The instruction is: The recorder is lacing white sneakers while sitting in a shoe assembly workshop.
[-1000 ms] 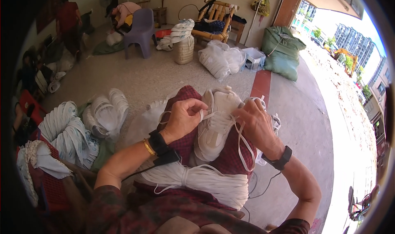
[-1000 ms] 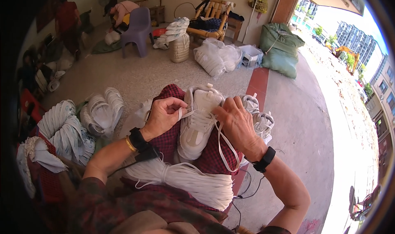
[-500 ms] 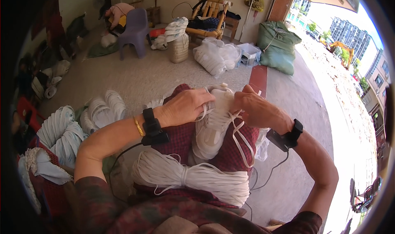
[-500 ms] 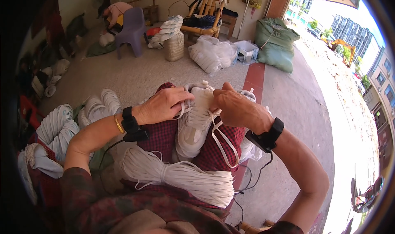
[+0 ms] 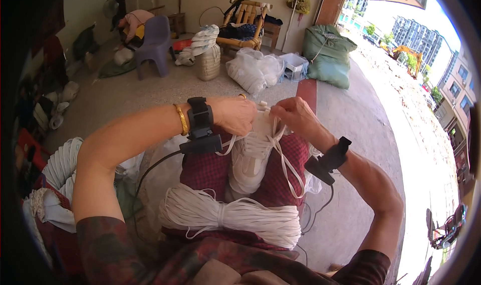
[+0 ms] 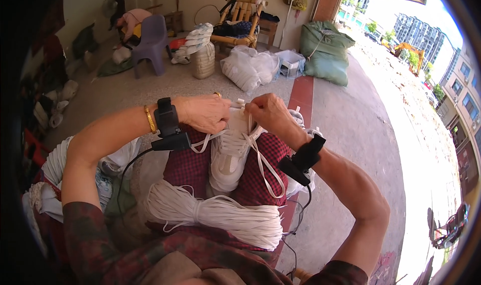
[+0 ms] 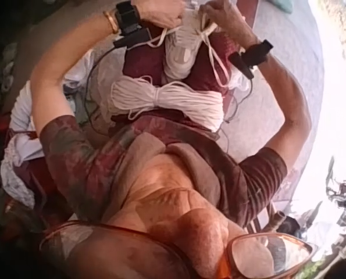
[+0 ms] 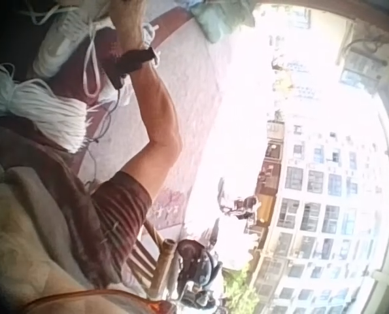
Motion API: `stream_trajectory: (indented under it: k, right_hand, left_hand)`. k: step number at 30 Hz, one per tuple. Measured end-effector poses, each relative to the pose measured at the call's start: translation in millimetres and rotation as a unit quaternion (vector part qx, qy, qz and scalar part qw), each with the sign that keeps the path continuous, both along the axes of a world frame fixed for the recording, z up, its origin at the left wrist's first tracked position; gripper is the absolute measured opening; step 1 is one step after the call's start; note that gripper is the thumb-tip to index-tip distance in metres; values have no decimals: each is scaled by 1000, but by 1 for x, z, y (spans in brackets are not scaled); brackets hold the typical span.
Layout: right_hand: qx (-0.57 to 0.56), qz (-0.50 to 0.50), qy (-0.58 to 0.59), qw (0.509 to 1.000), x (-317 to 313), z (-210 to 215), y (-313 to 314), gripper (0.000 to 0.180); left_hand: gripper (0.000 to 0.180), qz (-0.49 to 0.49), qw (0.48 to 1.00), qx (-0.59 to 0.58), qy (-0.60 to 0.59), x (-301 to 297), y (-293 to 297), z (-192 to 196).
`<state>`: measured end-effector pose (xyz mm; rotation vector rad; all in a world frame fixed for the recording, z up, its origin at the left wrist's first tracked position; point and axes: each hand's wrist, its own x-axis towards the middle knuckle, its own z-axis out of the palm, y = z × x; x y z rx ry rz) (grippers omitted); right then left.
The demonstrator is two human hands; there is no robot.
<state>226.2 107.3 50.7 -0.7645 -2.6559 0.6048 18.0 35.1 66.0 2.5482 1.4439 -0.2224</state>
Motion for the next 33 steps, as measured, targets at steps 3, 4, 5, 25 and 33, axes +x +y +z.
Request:
stream_trajectory:
  k: [3,4,5,25,33]
  right_hand:
    - [-130,-102,278,946,-9,27,23,33]
    - [-132,-75,339,928,-9,38,31,35]
    - [-136,-43,400,905,-12,46,36,38]
    - [78,-72,406,908,-5,58,-23,26]
    - [-229,28,254,939,2,-1,-40,39]
  left_hand:
    - [21,31,996,89,-1,11,0,-6]
    - [20,41,998,48,-2,16,2,0]
    - [19,55,998,6,-1,16,2,5]
    - [25,151,694,-44,-703,23,2,47]
    - [26,97,695,-56,-711,25,6,42]
